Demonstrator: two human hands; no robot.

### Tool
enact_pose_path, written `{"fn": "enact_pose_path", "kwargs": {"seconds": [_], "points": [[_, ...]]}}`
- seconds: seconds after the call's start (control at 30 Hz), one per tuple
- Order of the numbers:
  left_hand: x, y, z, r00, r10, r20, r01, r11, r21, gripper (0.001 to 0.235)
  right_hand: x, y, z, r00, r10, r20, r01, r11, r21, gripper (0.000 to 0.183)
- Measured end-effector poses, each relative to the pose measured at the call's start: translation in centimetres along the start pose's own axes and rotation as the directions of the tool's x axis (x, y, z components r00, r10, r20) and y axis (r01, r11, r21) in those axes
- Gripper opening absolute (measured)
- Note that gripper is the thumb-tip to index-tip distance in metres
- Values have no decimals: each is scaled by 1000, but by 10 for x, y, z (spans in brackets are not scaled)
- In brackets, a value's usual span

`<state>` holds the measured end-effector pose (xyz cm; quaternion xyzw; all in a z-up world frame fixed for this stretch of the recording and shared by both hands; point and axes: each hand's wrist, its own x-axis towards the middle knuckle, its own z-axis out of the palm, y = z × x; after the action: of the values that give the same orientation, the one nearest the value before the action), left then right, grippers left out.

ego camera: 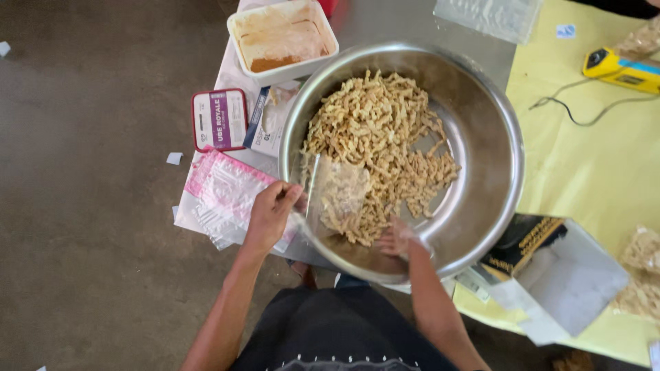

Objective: The person scoops a light-colored, shredded snack from a large metal bowl using gloved hands and places it into a clear plastic bag. They then transfer the bag to a digital scale to weigh the contents before moving it aside.

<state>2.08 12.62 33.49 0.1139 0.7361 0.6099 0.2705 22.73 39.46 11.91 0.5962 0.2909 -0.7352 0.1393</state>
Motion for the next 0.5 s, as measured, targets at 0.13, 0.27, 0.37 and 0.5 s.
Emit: {"fn": "enact_pose_path", "kwargs": {"seconds": [0.13,0.27,0.37,0.5], "points": [[3,10,12,996,-68,-64,62,994,-90,22,79,20,40,994,16,107,-59,910,411,74],[-1,6,26,951,-195,-239,184,981,-67,34,124,-5,86,975,-176,135,85,858,506,75],[1,7,30,929,-137,-343,111,989,-94,40,123,-49,118,971,-190,144,96,864,494,73],[7,13,34,937,-179,-300,139,979,-150,27,86,-101,149,959,-188,214,75,891,448,69]]}}
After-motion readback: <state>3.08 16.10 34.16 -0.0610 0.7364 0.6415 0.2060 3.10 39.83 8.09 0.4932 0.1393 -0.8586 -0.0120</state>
